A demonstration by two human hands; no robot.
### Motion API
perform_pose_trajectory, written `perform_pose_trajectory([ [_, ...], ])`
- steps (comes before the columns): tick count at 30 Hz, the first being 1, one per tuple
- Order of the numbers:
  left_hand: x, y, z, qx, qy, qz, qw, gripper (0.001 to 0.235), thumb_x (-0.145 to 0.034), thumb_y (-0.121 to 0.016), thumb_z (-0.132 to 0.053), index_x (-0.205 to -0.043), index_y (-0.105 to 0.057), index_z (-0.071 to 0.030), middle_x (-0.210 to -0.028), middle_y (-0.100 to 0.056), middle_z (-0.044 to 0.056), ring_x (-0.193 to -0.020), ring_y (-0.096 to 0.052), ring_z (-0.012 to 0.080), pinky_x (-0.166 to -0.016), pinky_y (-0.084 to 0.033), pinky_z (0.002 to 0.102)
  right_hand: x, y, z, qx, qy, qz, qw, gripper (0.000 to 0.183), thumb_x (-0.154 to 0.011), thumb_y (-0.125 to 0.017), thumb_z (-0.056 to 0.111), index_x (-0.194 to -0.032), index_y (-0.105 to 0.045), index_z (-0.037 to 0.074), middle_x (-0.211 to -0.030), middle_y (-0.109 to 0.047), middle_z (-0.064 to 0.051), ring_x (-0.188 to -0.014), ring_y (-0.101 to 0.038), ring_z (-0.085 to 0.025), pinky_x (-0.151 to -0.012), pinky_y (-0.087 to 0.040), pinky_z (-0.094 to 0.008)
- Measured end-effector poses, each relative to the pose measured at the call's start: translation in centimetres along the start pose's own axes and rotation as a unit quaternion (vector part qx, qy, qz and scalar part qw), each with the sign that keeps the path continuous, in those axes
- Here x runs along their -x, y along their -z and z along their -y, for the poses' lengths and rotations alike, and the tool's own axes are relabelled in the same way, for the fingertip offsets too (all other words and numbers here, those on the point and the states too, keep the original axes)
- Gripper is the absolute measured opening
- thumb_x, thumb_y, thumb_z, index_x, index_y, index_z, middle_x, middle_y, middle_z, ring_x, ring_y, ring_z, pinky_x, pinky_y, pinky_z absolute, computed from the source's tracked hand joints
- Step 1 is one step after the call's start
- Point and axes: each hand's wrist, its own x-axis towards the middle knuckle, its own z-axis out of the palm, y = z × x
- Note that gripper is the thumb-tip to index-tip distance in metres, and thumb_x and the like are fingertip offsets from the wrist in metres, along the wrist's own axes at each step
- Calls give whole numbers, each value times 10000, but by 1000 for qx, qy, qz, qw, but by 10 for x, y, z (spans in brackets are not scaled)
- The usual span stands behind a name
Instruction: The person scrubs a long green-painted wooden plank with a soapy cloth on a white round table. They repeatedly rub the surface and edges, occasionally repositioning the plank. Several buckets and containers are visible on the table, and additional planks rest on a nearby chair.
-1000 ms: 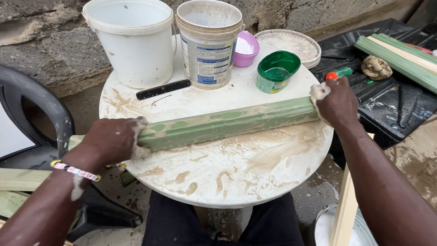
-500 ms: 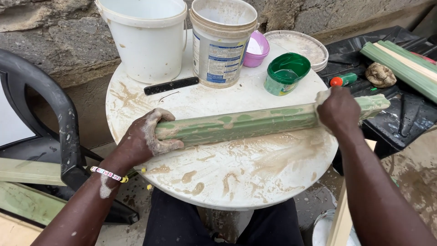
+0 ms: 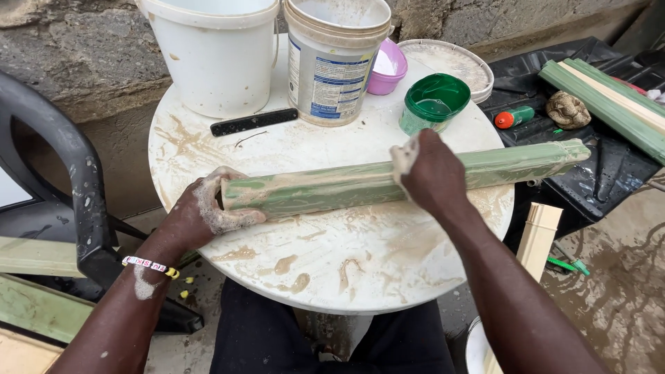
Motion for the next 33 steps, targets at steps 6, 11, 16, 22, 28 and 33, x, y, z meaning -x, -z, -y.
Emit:
perform_pose_trajectory([
  [6, 1, 2, -6, -48, 8, -2, 999, 676, -727, -971, -337, -1288, -683, -93, -1183, -720, 254, -1242, -646, 469, -1138, -509, 570, -19, 13, -165, 90, -166, -144, 971, 555, -894, -801, 238, -1321, -593, -51, -1232, -567, -265, -1094, -674, -596, -928, -538, -704],
  [11, -7, -4, 8, -76, 14, 8, 997, 689, -723, -977, -457, -1268, -646, -196, -1174, -665, 120, -1238, -558, 364, -1080, -490, 452, -3, -51, 35, 119, 12, -196, 973, 435, -1147, -487, 471, -1083, -622, 63, -970, -579, -115, -943, -719, -386, -776, -606, -557],
  [16, -39, -20, 80, -123, -39, -2, 992, 572, -779, -899, -382, -1242, -658, -149, -1176, -698, 158, -1213, -568, 378, -1125, -419, 442, 13, -94, 220, 0, 178, -106, 978, 418, -1099, -431, 436, -1068, -626, 67, -990, -584, -117, -947, -697, -358, -737, -602, -550],
  [22, -5, 3, 8, -108, -90, -12, 990, 537, -793, -868, -479, -1167, -659, -155, -1095, -717, 148, -1186, -609, 357, -1117, -369, 403, 10, -45, 126, 18, 114, -45, 992, 366, -1102, -491, 349, -1172, -649, 26, -993, -602, -147, -956, -700, -378, -806, -581, -541],
  [28, -11, -3, 10, -110, -73, -12, 991, 734, -678, -816, -724, -1144, -659, -179, -1159, -739, 31, -1107, -640, 272, -1089, -315, 413, -29, -33, -57, 171, -77, -193, 963, 460, -1132, -563, 421, -1251, -671, -10, -1193, -692, -246, -987, -699, -523, -731, -529, -660],
  [33, -16, 2, 11, -106, -120, -5, 987, 611, -756, -884, -447, -1178, -641, -78, -1081, -745, 217, -1175, -648, 406, -1085, -361, 462, 9, -58, 126, 119, 65, -161, 977, 306, -911, -654, 144, -1151, -620, -44, -1016, -555, -163, -927, -692, -437, -740, -587, -579],
])
